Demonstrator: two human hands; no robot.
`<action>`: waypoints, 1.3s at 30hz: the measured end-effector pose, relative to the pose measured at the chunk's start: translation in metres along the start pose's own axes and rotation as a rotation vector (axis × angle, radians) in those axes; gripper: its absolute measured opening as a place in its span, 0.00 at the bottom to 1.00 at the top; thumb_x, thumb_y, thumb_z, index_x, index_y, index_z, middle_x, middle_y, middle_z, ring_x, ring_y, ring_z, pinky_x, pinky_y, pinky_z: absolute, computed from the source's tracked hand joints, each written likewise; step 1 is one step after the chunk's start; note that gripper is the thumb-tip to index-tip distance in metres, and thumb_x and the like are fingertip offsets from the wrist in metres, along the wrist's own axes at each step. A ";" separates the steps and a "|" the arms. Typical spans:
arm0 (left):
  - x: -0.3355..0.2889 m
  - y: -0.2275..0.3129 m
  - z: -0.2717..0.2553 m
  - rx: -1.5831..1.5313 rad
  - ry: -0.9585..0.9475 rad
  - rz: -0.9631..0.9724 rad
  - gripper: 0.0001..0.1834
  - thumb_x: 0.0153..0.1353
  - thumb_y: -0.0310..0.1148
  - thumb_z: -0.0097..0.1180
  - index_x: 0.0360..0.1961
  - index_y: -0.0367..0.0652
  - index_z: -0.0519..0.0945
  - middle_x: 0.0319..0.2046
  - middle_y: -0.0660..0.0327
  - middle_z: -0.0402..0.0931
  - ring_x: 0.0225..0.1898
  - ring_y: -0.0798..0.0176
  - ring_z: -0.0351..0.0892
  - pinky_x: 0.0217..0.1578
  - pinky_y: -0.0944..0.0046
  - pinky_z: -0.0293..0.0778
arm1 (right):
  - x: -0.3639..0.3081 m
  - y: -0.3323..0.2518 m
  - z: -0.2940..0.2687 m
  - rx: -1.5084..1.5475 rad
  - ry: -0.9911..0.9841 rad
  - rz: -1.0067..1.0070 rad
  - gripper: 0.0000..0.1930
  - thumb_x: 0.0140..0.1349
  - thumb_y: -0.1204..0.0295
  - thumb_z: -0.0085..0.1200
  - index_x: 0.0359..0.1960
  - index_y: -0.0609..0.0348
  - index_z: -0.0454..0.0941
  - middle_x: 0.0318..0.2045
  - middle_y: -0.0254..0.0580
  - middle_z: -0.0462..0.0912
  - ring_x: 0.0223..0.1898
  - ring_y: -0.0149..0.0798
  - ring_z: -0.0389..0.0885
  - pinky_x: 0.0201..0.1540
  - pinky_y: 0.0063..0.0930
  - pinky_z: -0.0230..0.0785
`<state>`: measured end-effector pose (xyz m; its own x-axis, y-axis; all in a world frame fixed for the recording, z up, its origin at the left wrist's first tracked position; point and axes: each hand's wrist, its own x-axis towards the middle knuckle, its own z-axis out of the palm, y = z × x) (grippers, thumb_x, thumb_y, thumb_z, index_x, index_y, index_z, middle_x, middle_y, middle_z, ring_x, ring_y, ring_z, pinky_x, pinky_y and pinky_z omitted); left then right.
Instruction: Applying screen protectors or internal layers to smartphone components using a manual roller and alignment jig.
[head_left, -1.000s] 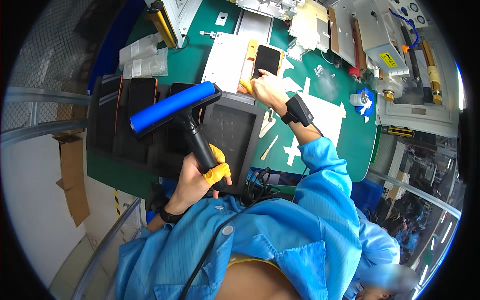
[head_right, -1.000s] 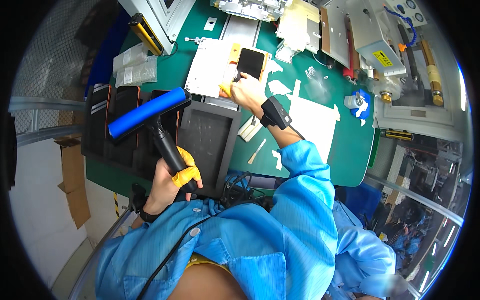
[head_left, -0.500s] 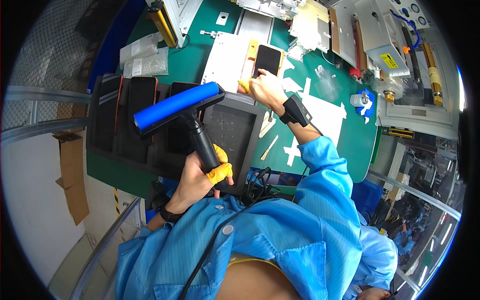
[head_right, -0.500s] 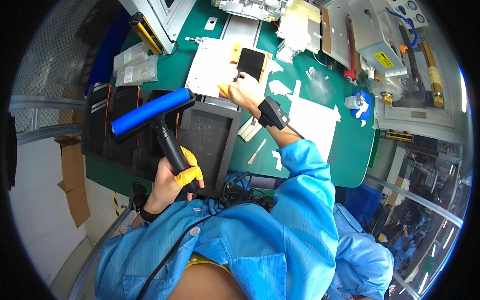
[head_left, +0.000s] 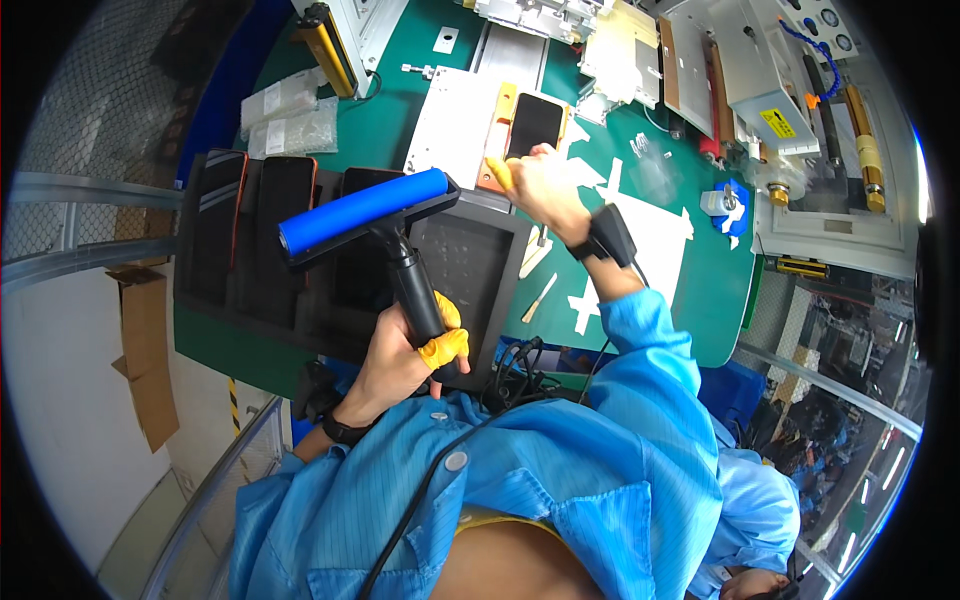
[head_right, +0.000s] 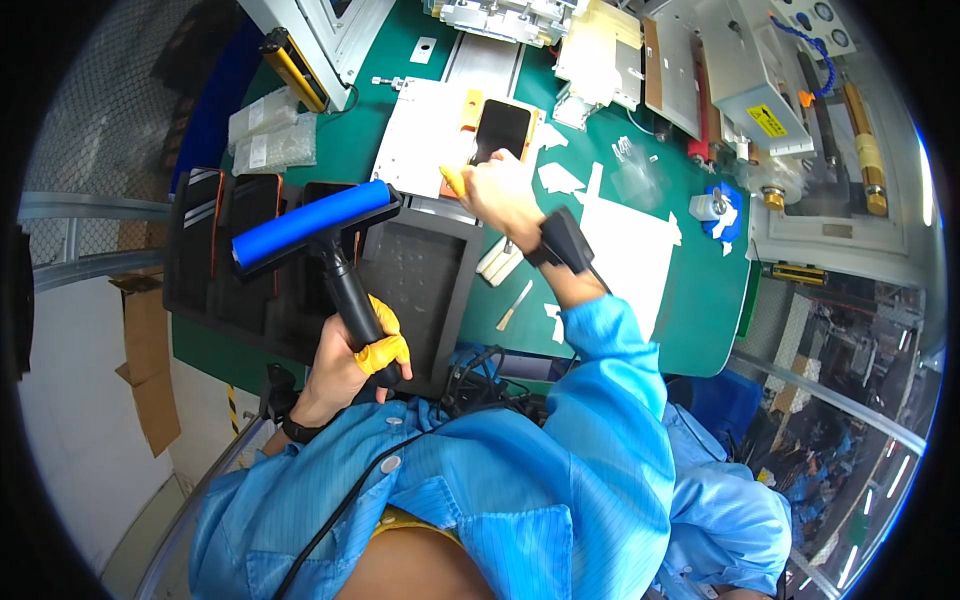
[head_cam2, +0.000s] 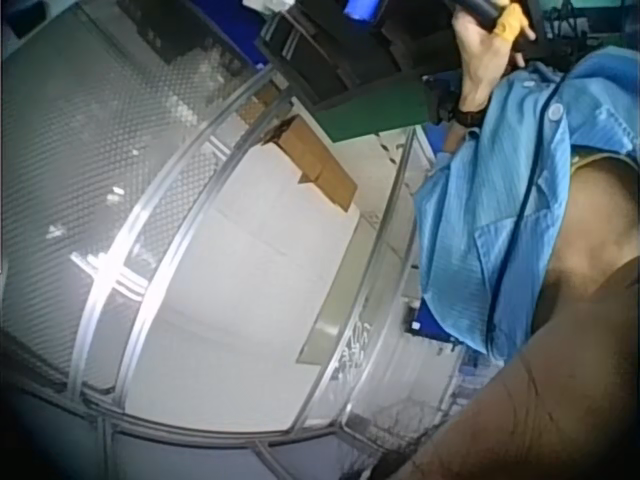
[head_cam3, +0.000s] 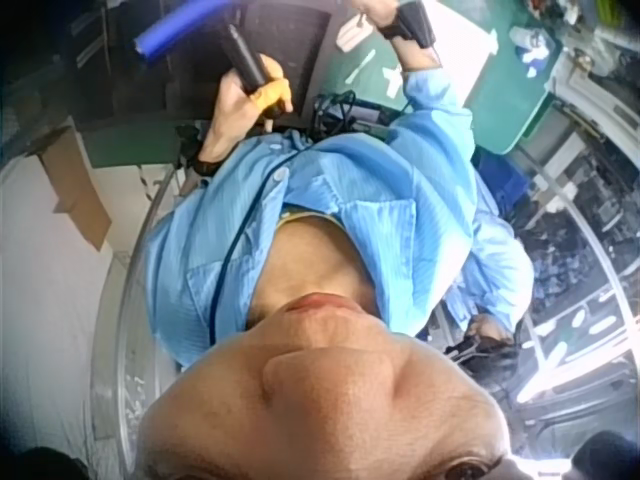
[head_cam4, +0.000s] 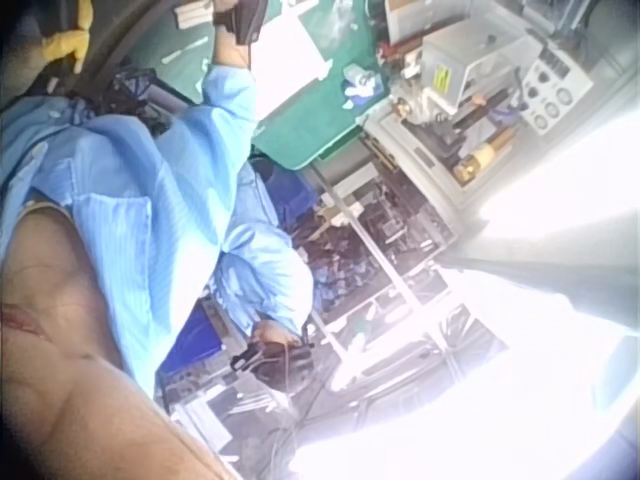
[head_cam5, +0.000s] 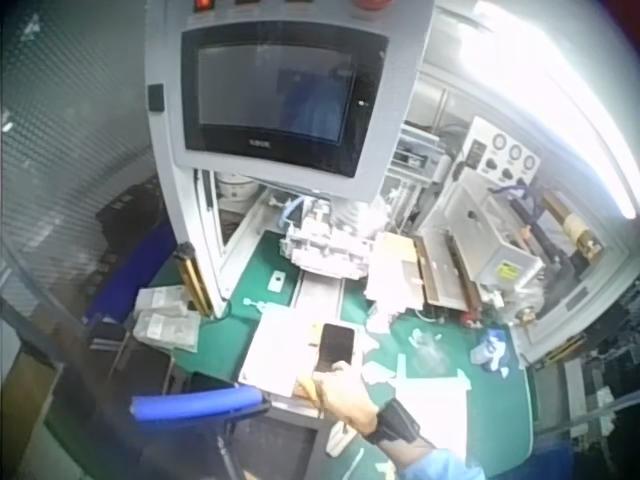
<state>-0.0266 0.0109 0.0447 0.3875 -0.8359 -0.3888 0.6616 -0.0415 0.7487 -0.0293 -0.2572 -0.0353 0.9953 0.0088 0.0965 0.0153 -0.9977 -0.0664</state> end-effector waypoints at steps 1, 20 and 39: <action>0.002 0.001 0.000 0.001 -0.004 -0.001 0.08 0.53 0.24 0.53 0.33 0.38 0.67 0.23 0.57 0.72 0.23 0.66 0.77 0.10 0.74 0.69 | -0.002 -0.008 -0.017 0.162 0.009 0.120 0.15 0.56 0.65 0.44 0.17 0.58 0.74 0.09 0.42 0.71 0.15 0.42 0.72 0.40 0.30 0.64; 0.014 -0.015 0.015 0.645 -0.058 -0.056 0.10 0.51 0.28 0.56 0.35 0.36 0.77 0.25 0.63 0.76 0.26 0.75 0.72 0.26 0.75 0.68 | 0.025 0.090 0.000 1.795 0.269 1.226 0.16 0.58 0.59 0.47 0.24 0.60 0.65 0.12 0.34 0.65 0.09 0.24 0.63 0.10 0.17 0.62; 0.023 -0.029 0.003 0.550 0.033 -0.155 0.09 0.55 0.28 0.51 0.39 0.40 0.75 0.27 0.62 0.77 0.21 0.76 0.70 0.17 0.80 0.62 | -0.215 0.034 0.085 1.404 0.554 1.673 0.15 0.61 0.60 0.40 0.26 0.59 0.62 0.11 0.37 0.64 0.07 0.31 0.61 0.08 0.25 0.57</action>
<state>-0.0388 -0.0087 0.0156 0.3386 -0.7802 -0.5260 0.2844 -0.4480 0.8476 -0.2347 -0.2877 -0.1424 0.0689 -0.7858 -0.6147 -0.2584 0.5811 -0.7717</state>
